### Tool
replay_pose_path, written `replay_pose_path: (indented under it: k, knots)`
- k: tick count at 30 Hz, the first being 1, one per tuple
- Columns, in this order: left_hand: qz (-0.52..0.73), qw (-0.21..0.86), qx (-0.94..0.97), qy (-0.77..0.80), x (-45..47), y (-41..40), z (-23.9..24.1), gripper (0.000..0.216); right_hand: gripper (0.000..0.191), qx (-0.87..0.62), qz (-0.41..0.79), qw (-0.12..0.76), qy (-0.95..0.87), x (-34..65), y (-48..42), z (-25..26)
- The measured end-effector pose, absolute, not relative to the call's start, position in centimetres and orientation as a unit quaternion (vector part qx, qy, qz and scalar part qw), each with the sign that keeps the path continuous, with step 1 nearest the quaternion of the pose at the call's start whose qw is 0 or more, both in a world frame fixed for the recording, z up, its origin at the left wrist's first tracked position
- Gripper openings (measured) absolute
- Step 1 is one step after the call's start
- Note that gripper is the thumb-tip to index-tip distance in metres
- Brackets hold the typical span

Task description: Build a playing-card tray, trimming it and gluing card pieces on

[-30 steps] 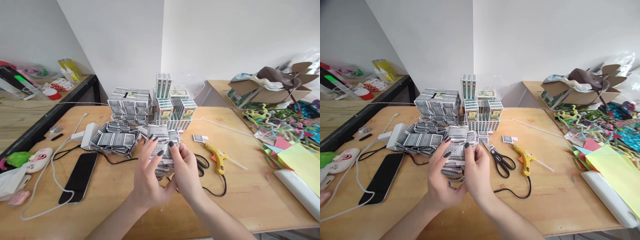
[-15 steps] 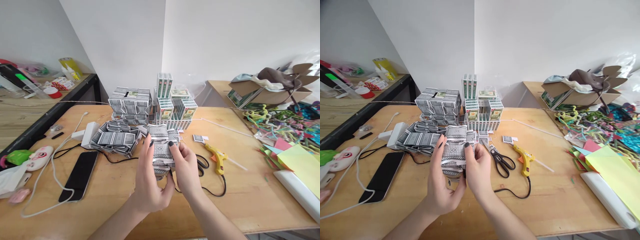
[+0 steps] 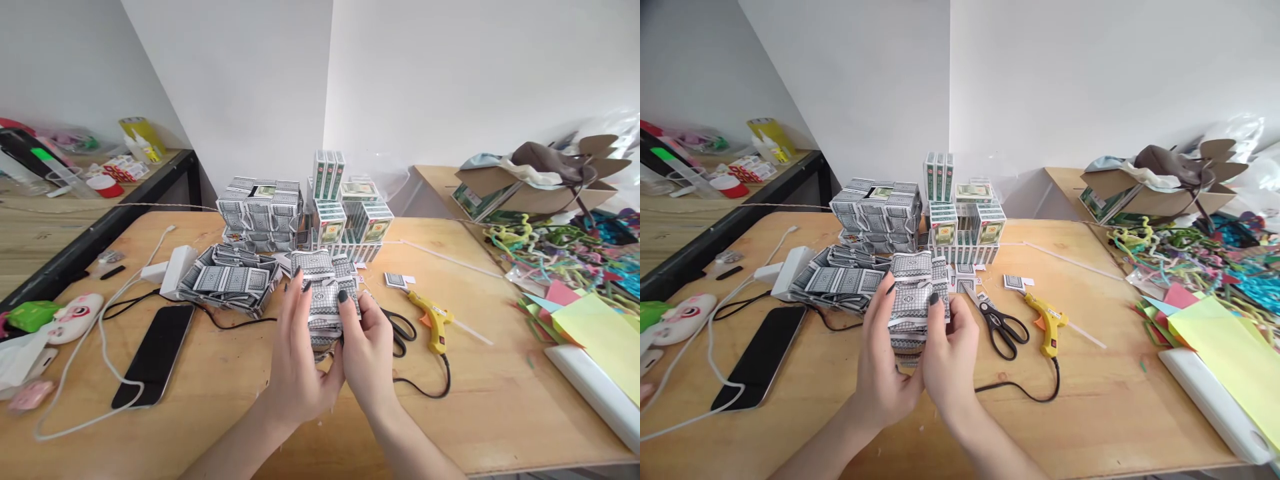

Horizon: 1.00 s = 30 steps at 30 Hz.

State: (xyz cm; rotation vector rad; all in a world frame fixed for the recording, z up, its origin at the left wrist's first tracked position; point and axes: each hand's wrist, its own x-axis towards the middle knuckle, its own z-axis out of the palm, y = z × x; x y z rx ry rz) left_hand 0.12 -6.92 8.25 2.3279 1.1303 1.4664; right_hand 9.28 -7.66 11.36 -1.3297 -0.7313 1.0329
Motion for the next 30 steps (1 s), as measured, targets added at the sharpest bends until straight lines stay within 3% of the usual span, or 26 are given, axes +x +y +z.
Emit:
replay_pose_path:
  k: [11, 16, 23, 30]
  knots:
    - [0.486, 0.086, 0.772, 0.401, -0.5, -6.6, 8.6, 0.068, 0.038, -0.543, 0.491, 0.617, -0.29, 11.1, -7.6, 9.4]
    - [0.496, 0.107, 0.768, 0.391, -0.9, -6.2, 8.9, 0.061, 0.03, -0.537, 0.501, 0.621, -0.275, 11.3, -8.3, 7.7]
    - [0.516, 0.102, 0.724, 0.445, -1.1, -5.6, 9.9, 0.056, 0.038, -0.463, 0.521, 0.55, -0.46, 10.6, -8.8, 10.6]
    - [0.546, 0.311, 0.625, 0.463, -2.1, -4.9, 9.7, 0.056, 0.035, -0.464, 0.501, 0.522, -0.511, 11.6, -8.5, 11.5]
